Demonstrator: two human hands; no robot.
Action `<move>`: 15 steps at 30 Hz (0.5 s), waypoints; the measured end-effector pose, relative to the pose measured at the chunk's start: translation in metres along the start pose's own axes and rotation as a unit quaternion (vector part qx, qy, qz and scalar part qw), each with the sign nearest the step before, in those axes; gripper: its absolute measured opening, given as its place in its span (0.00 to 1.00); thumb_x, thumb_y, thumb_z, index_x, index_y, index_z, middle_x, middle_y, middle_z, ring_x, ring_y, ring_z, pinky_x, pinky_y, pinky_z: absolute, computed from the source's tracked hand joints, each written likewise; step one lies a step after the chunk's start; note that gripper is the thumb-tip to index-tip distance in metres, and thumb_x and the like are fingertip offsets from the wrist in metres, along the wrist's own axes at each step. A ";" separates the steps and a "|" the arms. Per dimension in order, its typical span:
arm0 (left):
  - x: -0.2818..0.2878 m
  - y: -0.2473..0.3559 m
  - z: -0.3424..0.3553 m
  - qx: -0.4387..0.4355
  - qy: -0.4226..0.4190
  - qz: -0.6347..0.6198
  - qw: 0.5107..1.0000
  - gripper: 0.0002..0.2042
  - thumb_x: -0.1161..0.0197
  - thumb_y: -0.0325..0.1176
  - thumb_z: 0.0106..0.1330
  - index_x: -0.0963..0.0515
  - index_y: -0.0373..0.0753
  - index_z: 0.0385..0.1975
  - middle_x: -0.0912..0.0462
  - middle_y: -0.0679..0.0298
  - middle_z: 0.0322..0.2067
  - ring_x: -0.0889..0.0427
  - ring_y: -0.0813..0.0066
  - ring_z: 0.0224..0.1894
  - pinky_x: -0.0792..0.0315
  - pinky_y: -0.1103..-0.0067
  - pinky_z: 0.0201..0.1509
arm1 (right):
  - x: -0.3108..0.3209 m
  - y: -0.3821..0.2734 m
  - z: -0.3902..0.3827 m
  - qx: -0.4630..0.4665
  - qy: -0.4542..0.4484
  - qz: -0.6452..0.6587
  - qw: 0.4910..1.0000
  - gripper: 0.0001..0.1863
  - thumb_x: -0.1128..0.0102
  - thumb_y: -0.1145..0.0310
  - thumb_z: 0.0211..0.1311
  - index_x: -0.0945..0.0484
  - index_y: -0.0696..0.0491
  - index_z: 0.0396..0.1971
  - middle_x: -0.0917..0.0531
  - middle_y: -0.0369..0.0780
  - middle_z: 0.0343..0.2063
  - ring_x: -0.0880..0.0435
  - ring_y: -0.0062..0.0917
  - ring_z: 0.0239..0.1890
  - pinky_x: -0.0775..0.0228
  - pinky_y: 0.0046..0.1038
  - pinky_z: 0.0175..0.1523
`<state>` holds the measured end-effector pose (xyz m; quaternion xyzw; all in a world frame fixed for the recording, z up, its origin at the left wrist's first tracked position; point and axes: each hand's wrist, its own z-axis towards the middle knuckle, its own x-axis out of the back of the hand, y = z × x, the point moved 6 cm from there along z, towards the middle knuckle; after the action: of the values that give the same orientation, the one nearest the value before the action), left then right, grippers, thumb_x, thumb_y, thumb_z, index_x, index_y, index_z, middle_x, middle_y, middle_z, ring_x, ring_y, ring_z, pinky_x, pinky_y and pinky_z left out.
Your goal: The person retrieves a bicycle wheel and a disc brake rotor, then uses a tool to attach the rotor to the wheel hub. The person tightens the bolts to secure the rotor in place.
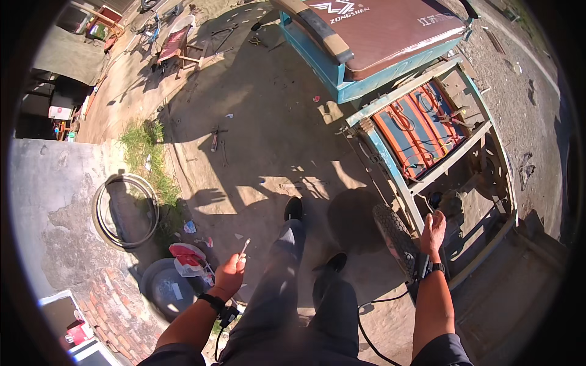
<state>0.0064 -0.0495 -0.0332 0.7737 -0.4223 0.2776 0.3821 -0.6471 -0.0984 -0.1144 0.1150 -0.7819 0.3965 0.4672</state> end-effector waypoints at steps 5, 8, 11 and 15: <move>0.068 -0.087 -0.085 0.131 0.059 -0.042 0.989 0.15 0.47 0.43 0.76 0.23 0.39 0.49 0.16 0.44 0.38 0.17 0.38 0.44 0.25 0.55 0.46 | 0.008 -0.124 -0.063 0.089 -0.070 0.014 0.993 0.26 0.37 0.59 0.68 0.29 0.56 0.62 0.21 0.45 0.49 0.19 0.36 0.49 0.27 0.36 0.57; 0.080 -0.117 -0.073 0.125 0.099 -0.100 0.982 0.14 0.47 0.41 0.76 0.23 0.38 0.48 0.16 0.47 0.33 0.16 0.44 0.38 0.25 0.58 0.42 | 0.039 -0.214 -0.048 0.119 -0.043 0.071 0.989 0.27 0.36 0.62 0.68 0.30 0.56 0.63 0.20 0.45 0.50 0.19 0.34 0.51 0.26 0.35 0.57; 0.120 -0.139 -0.071 0.176 0.116 -0.222 0.952 0.12 0.46 0.39 0.75 0.22 0.38 0.45 0.19 0.54 0.26 0.17 0.56 0.29 0.26 0.64 0.35 | 0.063 -0.336 -0.023 0.190 -0.021 0.105 0.976 0.27 0.36 0.61 0.70 0.30 0.56 0.63 0.20 0.46 0.53 0.19 0.34 0.55 0.26 0.35 0.58; 0.192 -0.118 -0.074 0.234 0.116 -0.253 0.932 0.15 0.44 0.40 0.72 0.21 0.35 0.48 0.17 0.51 0.30 0.16 0.57 0.33 0.25 0.66 0.40 | 0.064 -0.467 -0.004 0.299 -0.029 0.126 0.945 0.27 0.37 0.60 0.71 0.30 0.56 0.64 0.20 0.47 0.55 0.19 0.34 0.56 0.27 0.35 0.59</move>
<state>0.1943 -0.0319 0.1095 0.8846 -0.0888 0.3508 0.2943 -0.4220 -0.3916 0.1784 0.1612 -0.6484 0.6645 0.3348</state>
